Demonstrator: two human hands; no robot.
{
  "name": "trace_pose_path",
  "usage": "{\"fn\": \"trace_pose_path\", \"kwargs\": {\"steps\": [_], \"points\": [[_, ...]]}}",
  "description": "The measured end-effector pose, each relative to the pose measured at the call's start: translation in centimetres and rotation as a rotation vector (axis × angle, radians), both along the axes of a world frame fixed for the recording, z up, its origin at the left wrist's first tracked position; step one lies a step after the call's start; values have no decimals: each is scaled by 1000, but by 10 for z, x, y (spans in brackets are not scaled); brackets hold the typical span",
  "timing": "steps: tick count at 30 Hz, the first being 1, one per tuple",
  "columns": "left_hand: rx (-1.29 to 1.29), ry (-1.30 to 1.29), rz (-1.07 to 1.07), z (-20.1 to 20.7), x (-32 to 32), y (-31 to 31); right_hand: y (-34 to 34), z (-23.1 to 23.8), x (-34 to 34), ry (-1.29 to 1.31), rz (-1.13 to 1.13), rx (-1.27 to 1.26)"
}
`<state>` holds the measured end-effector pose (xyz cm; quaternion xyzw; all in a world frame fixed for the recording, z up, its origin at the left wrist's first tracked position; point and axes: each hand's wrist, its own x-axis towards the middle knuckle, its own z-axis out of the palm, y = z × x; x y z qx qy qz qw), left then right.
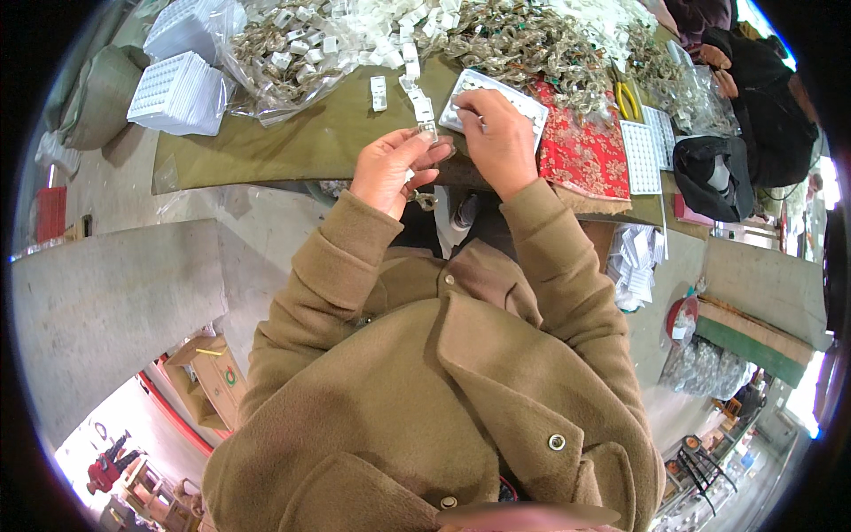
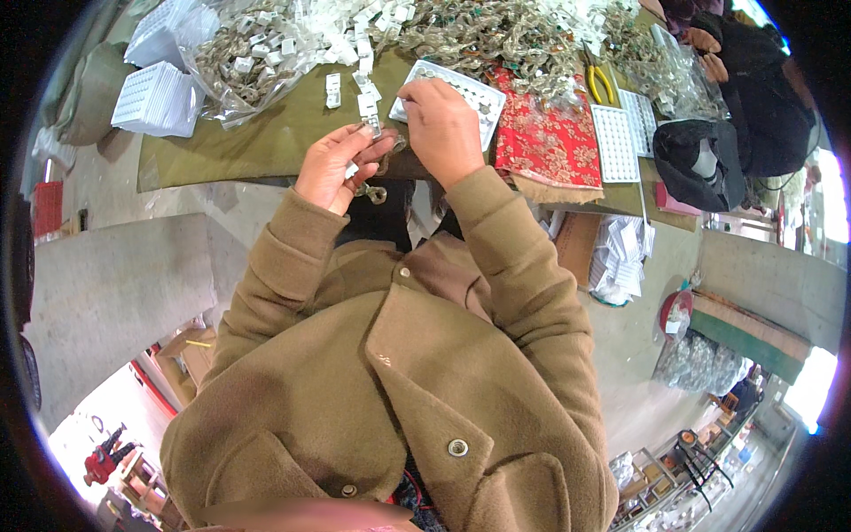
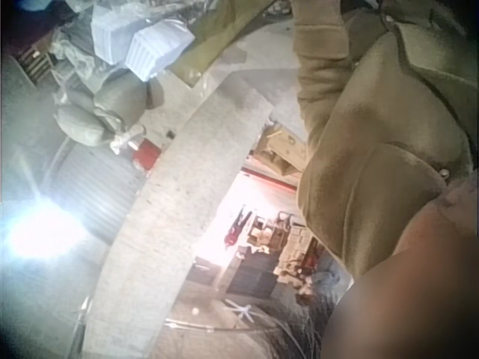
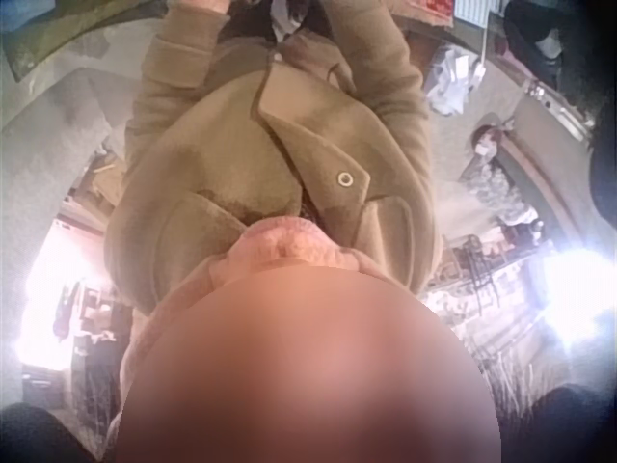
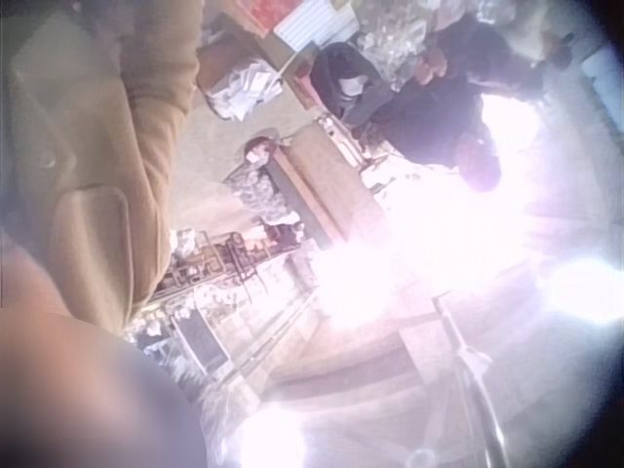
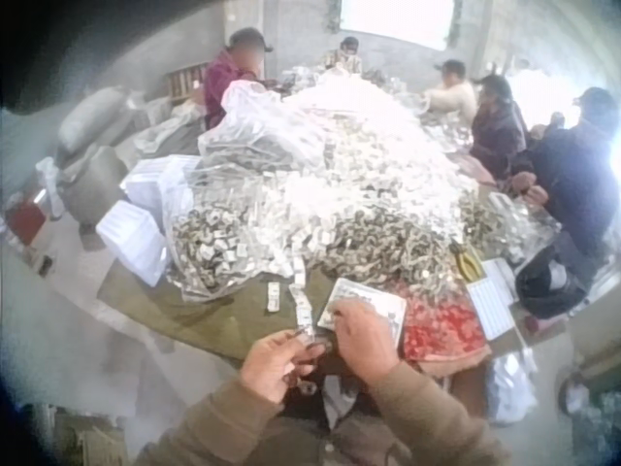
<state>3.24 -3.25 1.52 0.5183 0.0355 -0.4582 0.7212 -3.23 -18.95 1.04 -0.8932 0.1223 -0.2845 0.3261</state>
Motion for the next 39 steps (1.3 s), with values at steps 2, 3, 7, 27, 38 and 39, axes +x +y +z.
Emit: {"fn": "trace_pose_path", "kwargs": {"steps": [2,3,7,27,38,39], "points": [[5,-20,-20,1,-2,-1,3,7,-9,-20,9,192],[-9,-34,-39,2,-2,-1,5,10,-13,-20,25,232],[-19,-54,-75,4,-10,-4,14,17,-27,-56,70,347],[-128,-332,-178,2,-41,-18,-11,17,-68,-14,143,767],[-96,-41,-267,-4,-55,-29,0,7,-90,97,78,764],[-94,-16,-272,-5,-56,-29,1,6,-91,102,58,697]]}}
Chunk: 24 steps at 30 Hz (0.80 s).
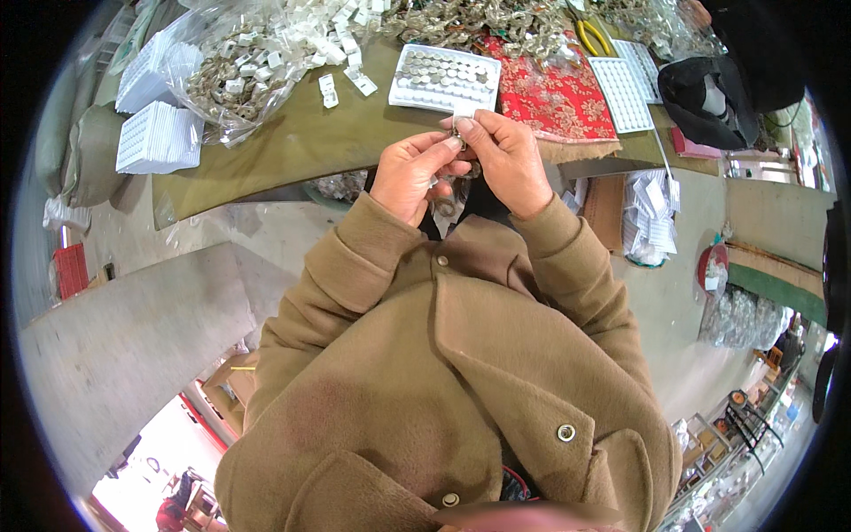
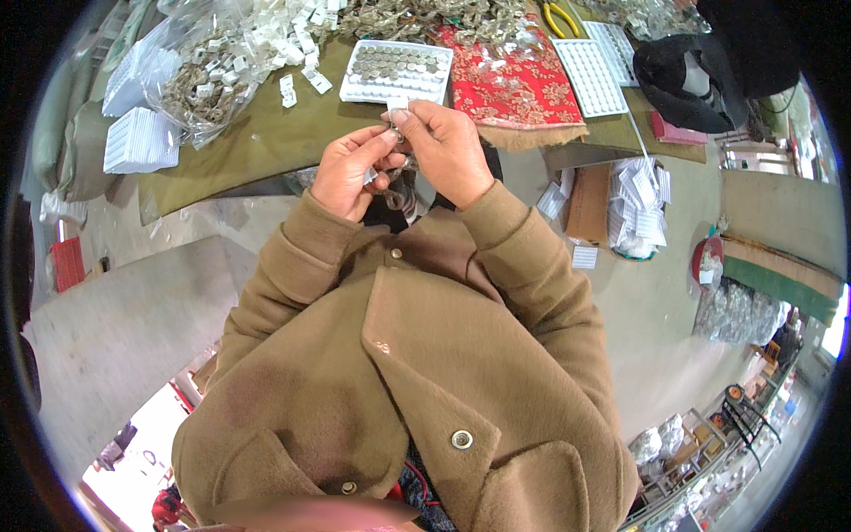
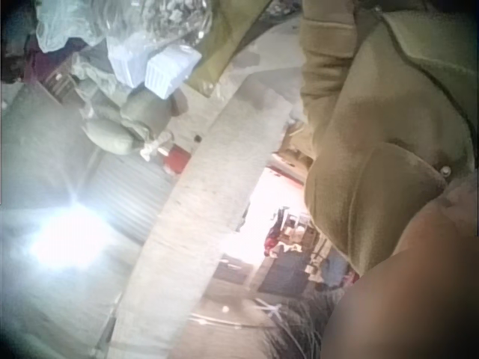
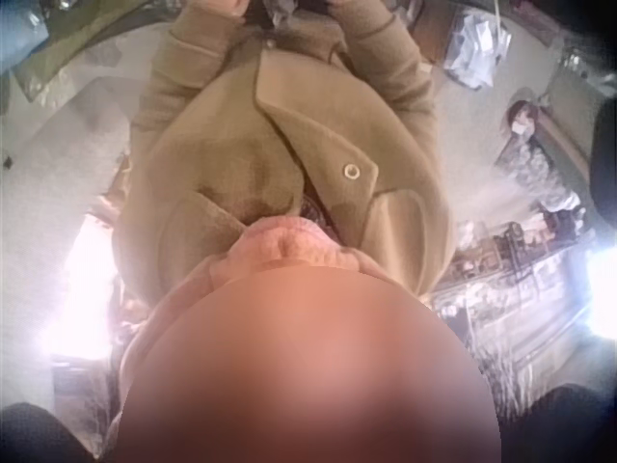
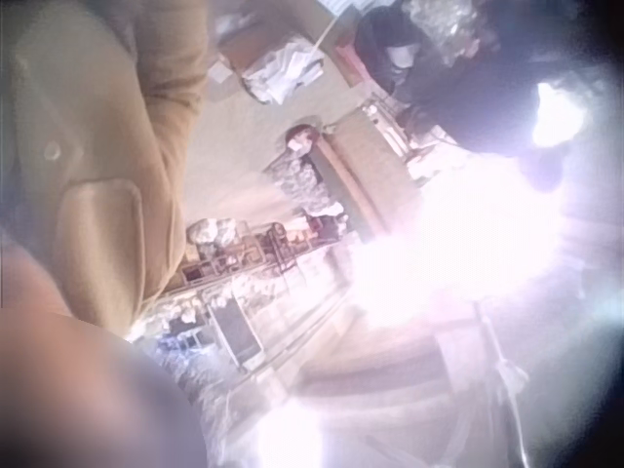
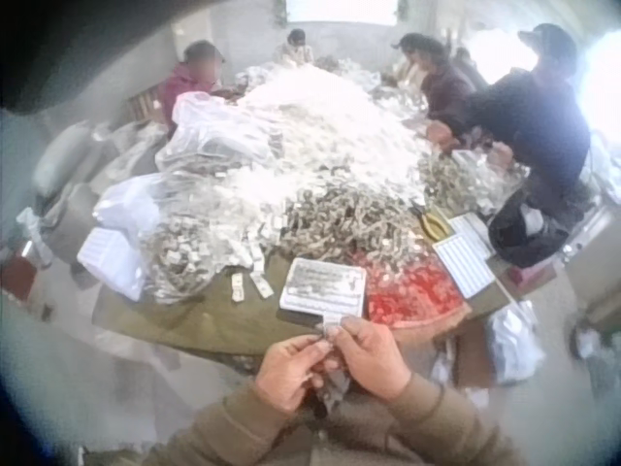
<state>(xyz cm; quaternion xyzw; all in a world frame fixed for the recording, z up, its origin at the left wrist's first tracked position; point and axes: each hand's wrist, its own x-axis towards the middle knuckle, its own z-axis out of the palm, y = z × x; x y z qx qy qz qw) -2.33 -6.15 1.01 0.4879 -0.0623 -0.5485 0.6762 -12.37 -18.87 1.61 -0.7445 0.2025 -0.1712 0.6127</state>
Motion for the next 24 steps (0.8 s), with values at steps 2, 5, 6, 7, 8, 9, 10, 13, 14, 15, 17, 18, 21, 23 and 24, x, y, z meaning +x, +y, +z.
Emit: {"fn": "trace_pose_path", "kwargs": {"steps": [2,5,6,7,8,9,10,13,14,15,17,18,21,23,24], "points": [[-44,114,-20,-2,0,-1,1,-1,-2,-24,-5,173],[-138,346,-55,-6,5,0,-1,0,-2,-31,73,302],[-134,397,-65,-7,7,0,-2,1,-2,-53,67,366],[-89,445,-62,-8,8,0,-3,2,-3,-77,59,430],[-115,488,-83,-9,8,1,-4,4,-3,-100,50,494],[-102,529,-90,-9,8,3,-6,5,-4,-94,59,581],[-137,579,-108,-10,7,4,-9,6,-6,-87,67,668],[-117,710,-122,-13,3,3,-12,2,-4,-74,55,703],[-88,673,-95,-14,1,4,-14,1,-3,-62,64,608],[-181,731,-126,-15,-1,3,-15,-1,-3,-48,67,616],[-191,806,-113,-17,-1,2,-17,-3,-6,-109,139,625],[-190,780,-81,-18,-1,1,-17,-4,-7,-134,147,563],[-224,737,-25,-21,-3,-5,-17,-2,-17,-144,232,492],[-180,695,-42,-21,-4,-8,-15,-2,-17,-135,212,357],[-149,676,-39,-21,-5,-9,-15,-2,-20,-46,175,92]]}}
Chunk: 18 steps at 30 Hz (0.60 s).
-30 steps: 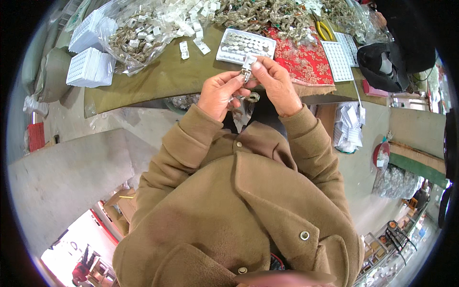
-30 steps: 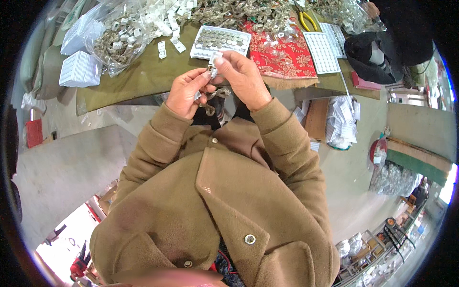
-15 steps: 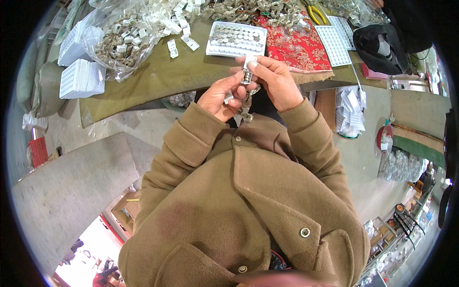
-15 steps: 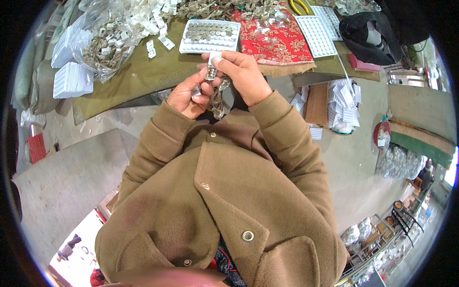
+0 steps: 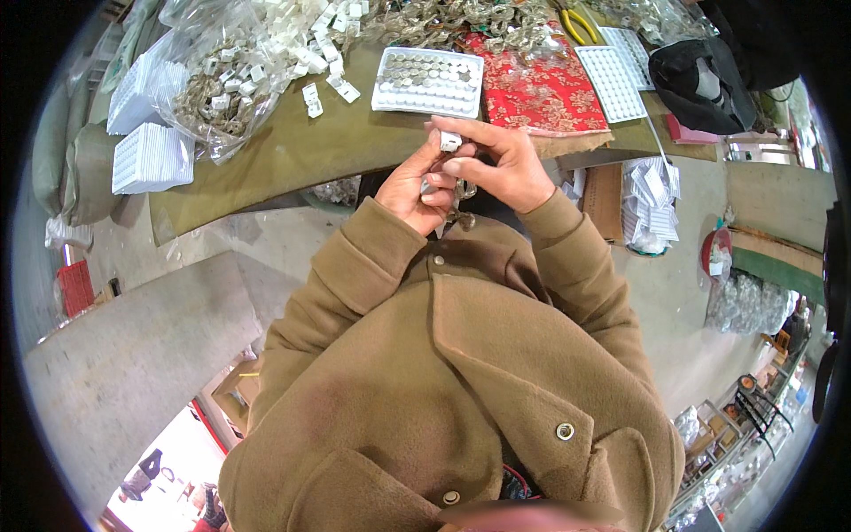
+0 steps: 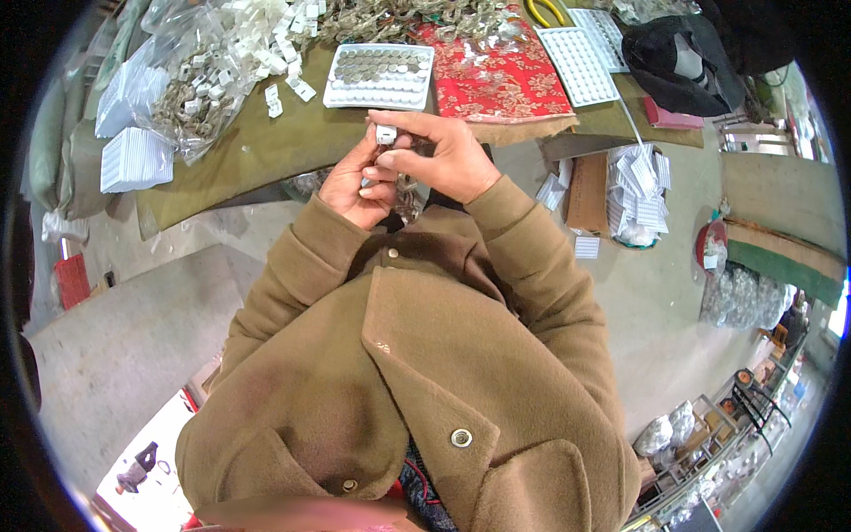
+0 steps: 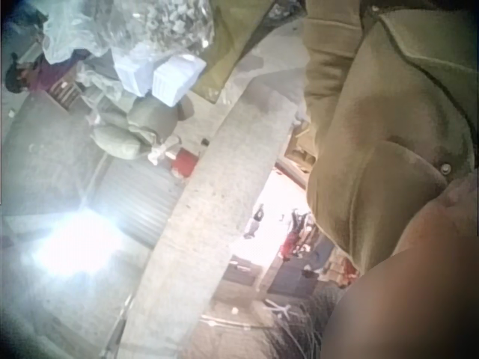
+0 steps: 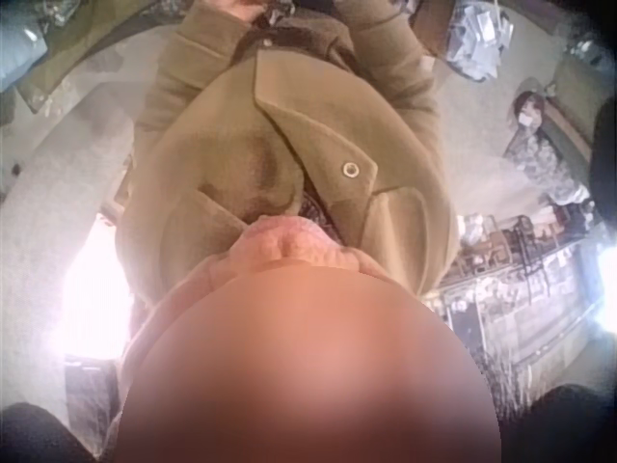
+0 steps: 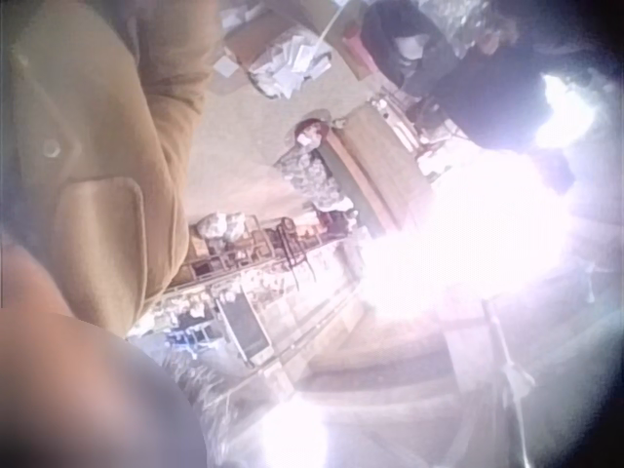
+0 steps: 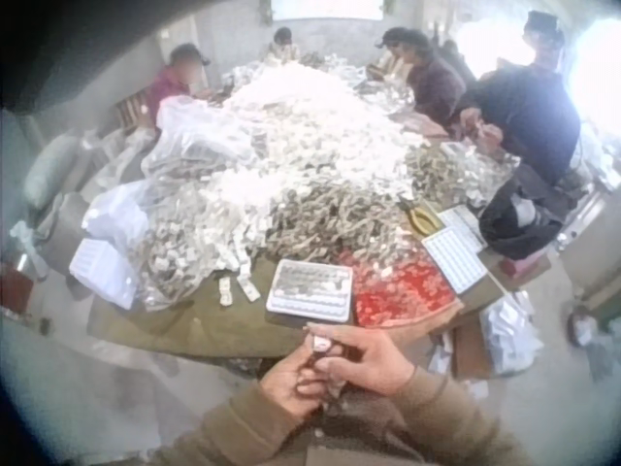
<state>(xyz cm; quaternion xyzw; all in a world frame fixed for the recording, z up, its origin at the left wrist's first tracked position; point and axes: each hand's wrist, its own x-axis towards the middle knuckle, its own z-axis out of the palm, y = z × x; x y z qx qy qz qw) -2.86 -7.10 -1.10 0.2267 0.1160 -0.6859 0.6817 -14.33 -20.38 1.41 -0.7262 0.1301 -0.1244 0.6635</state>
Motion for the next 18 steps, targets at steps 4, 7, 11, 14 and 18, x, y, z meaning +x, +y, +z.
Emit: {"fn": "trace_pose_path", "kwargs": {"steps": [4,7,11,14,18], "points": [[135,-184,-48,4,-4,-5,1,-4,-1,-274,-236,-685],[74,-228,-113,8,-3,-6,-2,-4,-7,-297,-260,-711],[128,-321,-139,13,-7,-9,-4,2,-22,-187,-159,-681],[92,-470,-208,17,-6,-11,-14,6,-33,-87,-124,-522],[15,-695,-152,20,-13,-16,-57,6,-33,82,-472,-578]]}}
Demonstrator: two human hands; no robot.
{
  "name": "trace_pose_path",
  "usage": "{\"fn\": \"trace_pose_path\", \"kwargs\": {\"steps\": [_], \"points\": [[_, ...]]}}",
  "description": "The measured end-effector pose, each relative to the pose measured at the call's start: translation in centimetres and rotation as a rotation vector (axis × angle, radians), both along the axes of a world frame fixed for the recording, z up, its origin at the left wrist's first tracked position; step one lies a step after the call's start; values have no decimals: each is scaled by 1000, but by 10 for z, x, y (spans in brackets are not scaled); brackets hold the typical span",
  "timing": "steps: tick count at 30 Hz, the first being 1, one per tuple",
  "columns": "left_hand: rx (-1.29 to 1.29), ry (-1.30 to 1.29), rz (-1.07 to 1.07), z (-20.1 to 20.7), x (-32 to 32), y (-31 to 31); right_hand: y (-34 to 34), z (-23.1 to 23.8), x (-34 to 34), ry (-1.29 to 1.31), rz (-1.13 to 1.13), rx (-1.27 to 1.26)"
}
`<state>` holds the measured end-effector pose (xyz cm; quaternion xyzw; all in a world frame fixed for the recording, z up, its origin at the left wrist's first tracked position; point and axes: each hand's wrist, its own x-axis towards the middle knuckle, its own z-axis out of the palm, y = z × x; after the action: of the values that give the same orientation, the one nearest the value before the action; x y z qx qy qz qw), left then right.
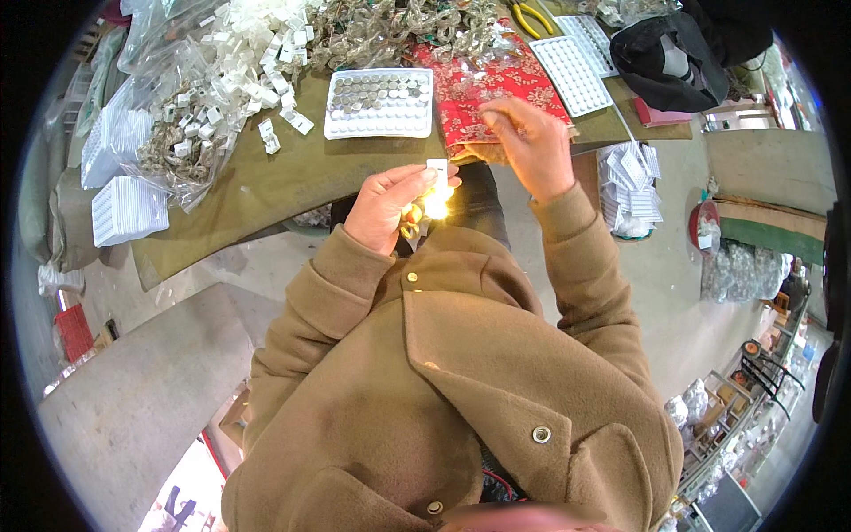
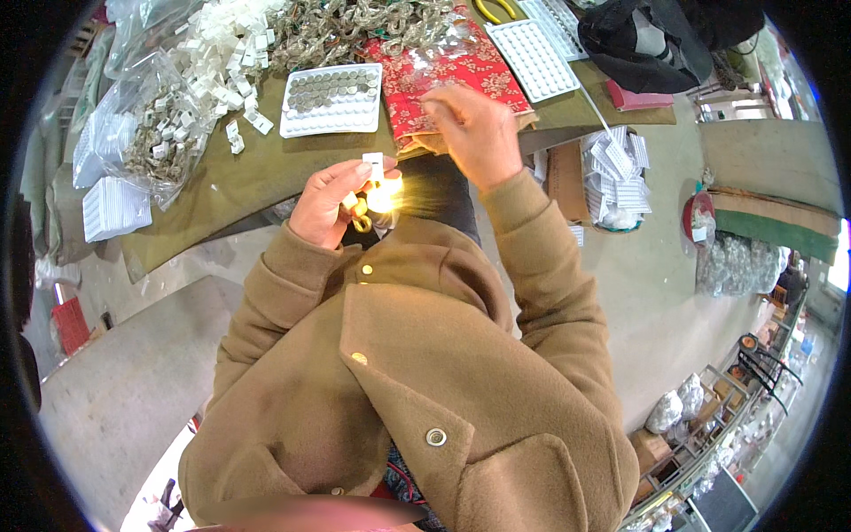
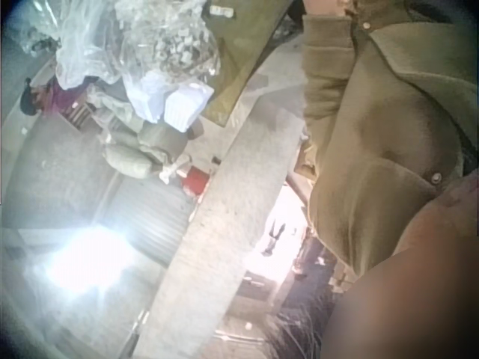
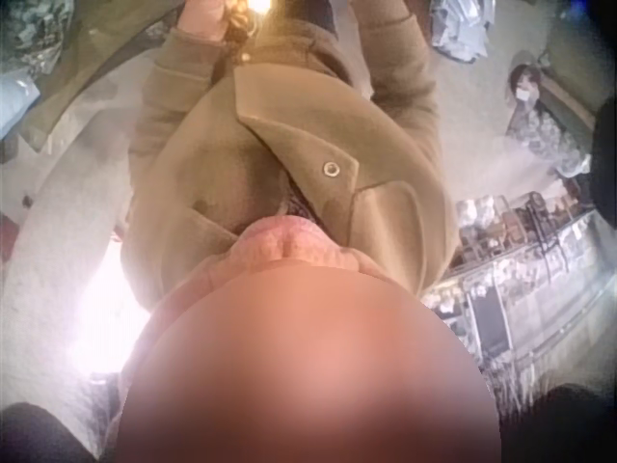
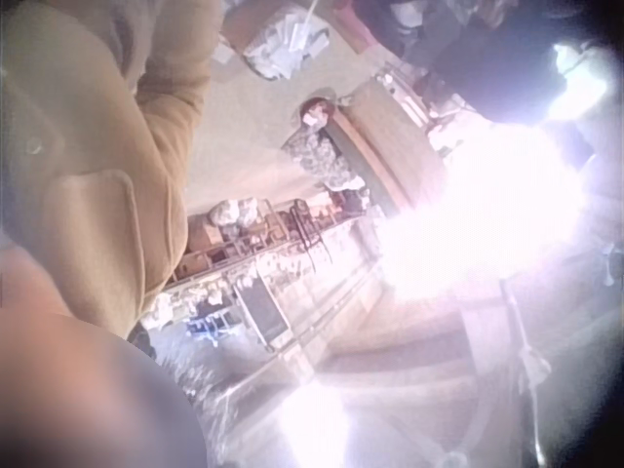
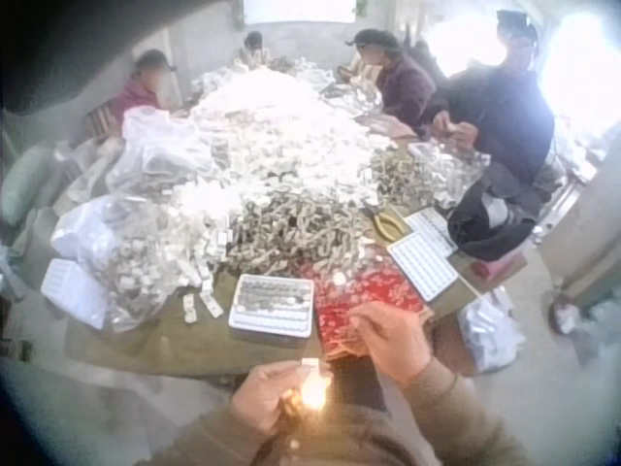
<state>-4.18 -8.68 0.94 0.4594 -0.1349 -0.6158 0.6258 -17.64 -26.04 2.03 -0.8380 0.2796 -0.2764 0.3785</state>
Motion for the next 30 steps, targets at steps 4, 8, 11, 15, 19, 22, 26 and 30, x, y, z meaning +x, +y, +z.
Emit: {"fn": "trace_pose_path", "kwargs": {"steps": [4,8,11,15,19,22,26,30], "points": [[-88,-142,-16,2,5,-3,-25,-13,13,97,-52,-261],[-100,-19,-56,1,8,-4,-27,-24,22,207,-56,-329],[-41,77,-52,-1,8,-1,-24,-26,18,153,-17,-320],[1,68,-57,-7,7,-2,-21,-25,14,35,21,-224],[-10,81,-54,-9,7,-4,-29,-25,19,-197,-89,-89],[6,79,-41,-9,8,-4,-30,-22,19,-350,-85,519],[-4,171,17,-6,10,-5,-22,-9,17,-232,-31,584],[4,142,48,-5,16,-7,-5,2,10,-323,107,999]]}}
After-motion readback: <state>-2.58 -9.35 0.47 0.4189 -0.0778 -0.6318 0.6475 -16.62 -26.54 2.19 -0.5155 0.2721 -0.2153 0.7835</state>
